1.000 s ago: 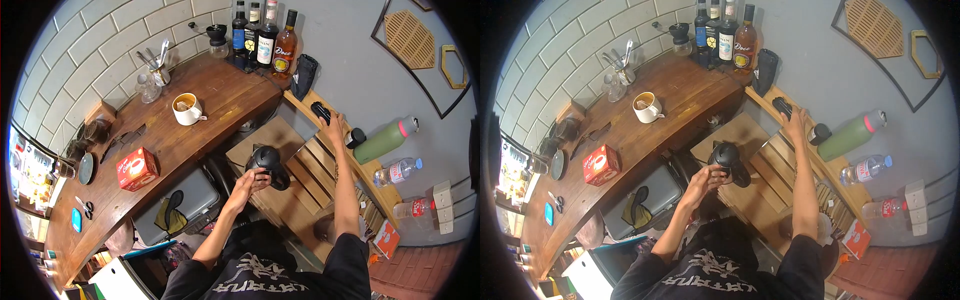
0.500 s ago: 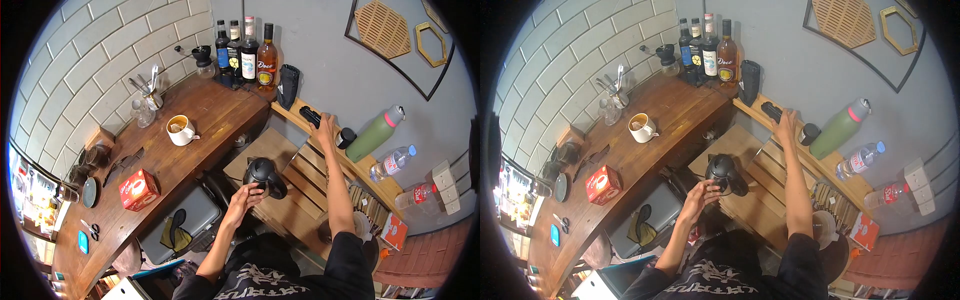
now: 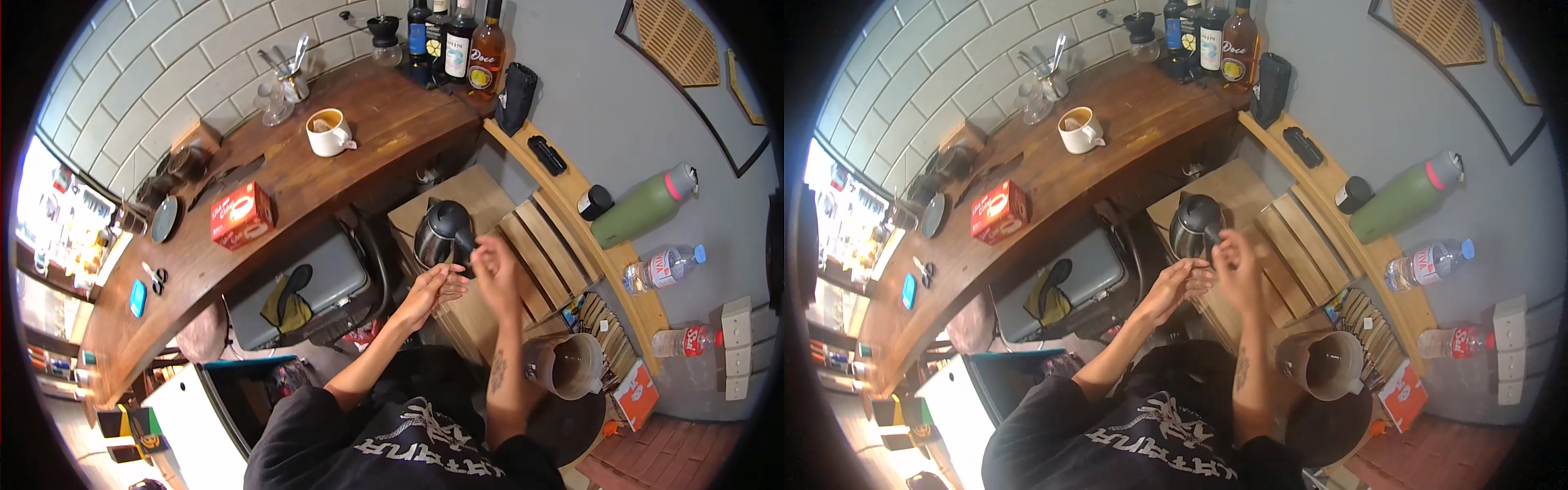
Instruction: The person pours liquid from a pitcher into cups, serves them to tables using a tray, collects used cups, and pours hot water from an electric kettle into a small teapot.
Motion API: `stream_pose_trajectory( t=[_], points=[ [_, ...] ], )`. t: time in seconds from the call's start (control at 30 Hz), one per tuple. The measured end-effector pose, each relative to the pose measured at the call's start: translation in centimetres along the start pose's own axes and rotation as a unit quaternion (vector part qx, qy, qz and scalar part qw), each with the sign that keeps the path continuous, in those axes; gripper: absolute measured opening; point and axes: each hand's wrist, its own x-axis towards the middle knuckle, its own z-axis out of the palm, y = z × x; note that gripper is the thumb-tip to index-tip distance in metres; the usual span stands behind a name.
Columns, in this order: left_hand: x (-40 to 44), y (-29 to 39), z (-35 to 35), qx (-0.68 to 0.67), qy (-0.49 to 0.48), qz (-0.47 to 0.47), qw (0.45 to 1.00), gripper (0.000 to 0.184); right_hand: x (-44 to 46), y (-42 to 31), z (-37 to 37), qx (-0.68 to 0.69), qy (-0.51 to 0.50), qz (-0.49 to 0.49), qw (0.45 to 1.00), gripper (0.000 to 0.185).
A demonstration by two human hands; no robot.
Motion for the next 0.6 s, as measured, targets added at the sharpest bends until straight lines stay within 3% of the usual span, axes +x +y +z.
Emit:
stream_pose_trajectory(
  t=[0.07,0.13,0.2,0.3,0.6],
  points=[
    [-1.1,-2.9,0.5,-0.026,0.065,-0.015,0.997,0.032,-4.4,0.5,0.9,0.008,-0.014,0.039,0.999,0.025],
    [-2.9,-6.1,0.9,-0.022,0.096,-0.014,0.995,0.028,-8.1,2.9,0.8,0.000,-0.019,-0.020,1.000,0.026],
    [-5.1,-8.3,2.1,-0.042,0.140,-0.030,0.989,0.026,-11.1,3.8,-0.4,-0.012,-0.031,-0.018,0.999,0.026],
    [-8.6,-12.7,3.4,-0.050,0.185,-0.033,0.981,0.025,-15.1,5.5,-2.4,-0.004,-0.050,0.053,0.997,0.024],
    [-20.6,-18.1,6.4,-0.091,0.340,0.058,0.934,0.032,-23.5,7.5,0.3,0.079,-0.276,0.110,0.951,0.016]
  ],
)
